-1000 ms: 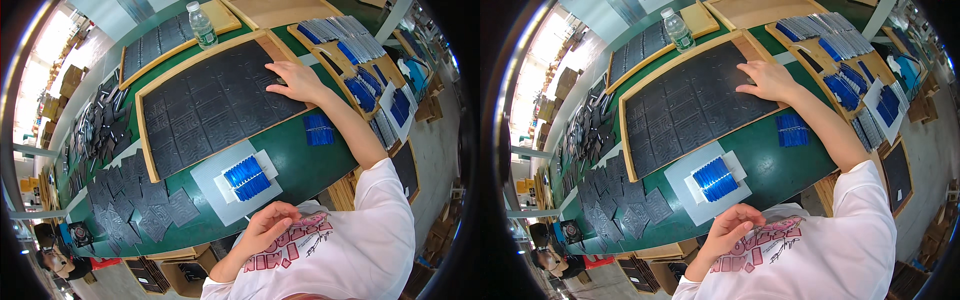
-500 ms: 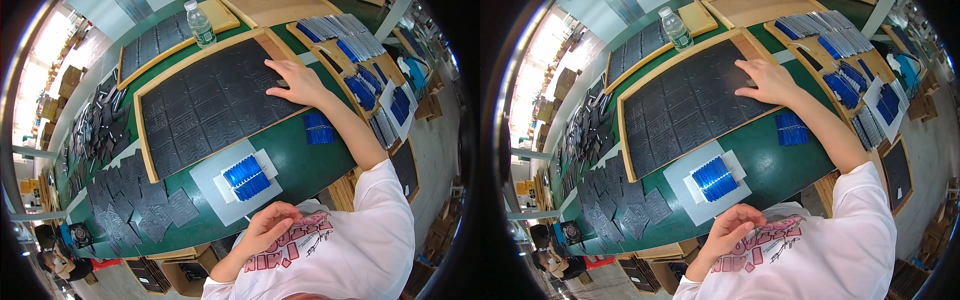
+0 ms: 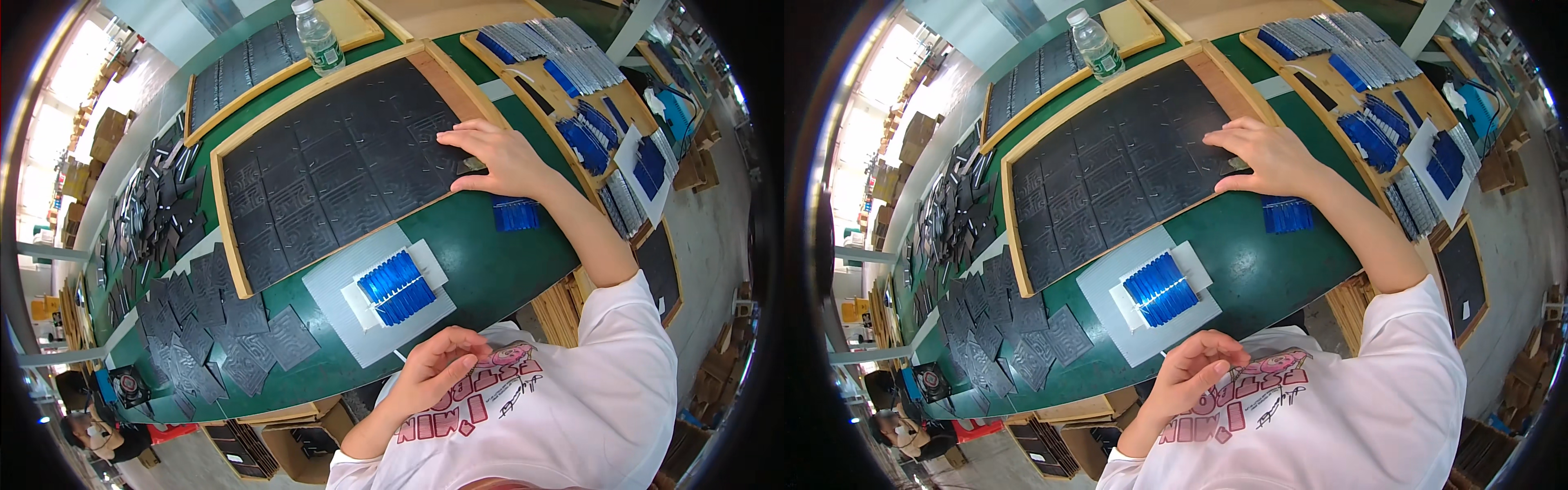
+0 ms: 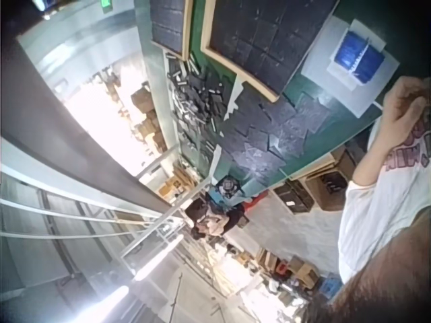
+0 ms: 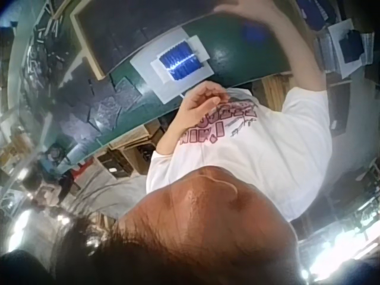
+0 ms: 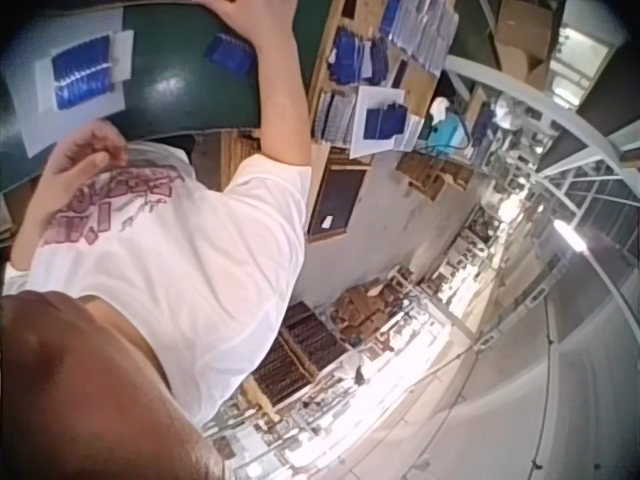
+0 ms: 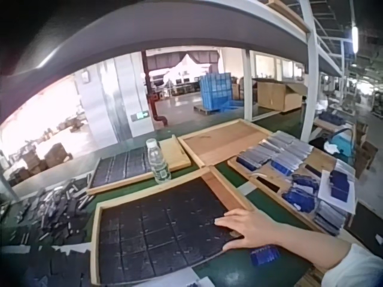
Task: The person attaches solar cells onto backing plates by hand, places the assembled units into a wooden tray, and moves the wooden tray on the workbench.
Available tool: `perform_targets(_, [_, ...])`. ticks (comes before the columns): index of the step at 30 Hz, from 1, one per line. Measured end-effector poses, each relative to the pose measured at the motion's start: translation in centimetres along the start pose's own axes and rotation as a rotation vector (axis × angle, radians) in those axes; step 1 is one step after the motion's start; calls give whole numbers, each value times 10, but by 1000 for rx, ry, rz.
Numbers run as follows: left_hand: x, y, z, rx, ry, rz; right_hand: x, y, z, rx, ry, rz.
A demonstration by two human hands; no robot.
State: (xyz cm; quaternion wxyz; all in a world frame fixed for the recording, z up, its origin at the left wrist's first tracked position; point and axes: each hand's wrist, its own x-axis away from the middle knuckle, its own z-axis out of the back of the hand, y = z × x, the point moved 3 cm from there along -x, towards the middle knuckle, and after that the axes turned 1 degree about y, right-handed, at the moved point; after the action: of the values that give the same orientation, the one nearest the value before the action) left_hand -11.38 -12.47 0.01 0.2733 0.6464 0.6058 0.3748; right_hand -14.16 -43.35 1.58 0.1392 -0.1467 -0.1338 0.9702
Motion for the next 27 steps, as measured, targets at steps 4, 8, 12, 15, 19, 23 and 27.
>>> perform_targets(4, [1,0,-5,-9,-34,-4,9,1,2,34,41,6])
perform_targets(8, [-4,-4,-9,12,-48,11,40,-5,51,-60,392,36])
perform_targets(12, [-9,-7,-11,-172,-9,-38,152,11,120,-546,929,-273])
perform_targets(15, [-19,-15,-15,-316,19,-99,259,37,133,-512,1329,-434])
perform_targets(19, [-39,-18,-35,-440,14,-175,402,76,65,-357,1308,-1092])
perform_targets(23, [-51,-25,-49,-460,-28,-205,462,103,-91,-854,968,-1627])
perform_targets(27, [-49,-32,-65,-496,-59,-140,413,122,-135,-1151,998,-1537])
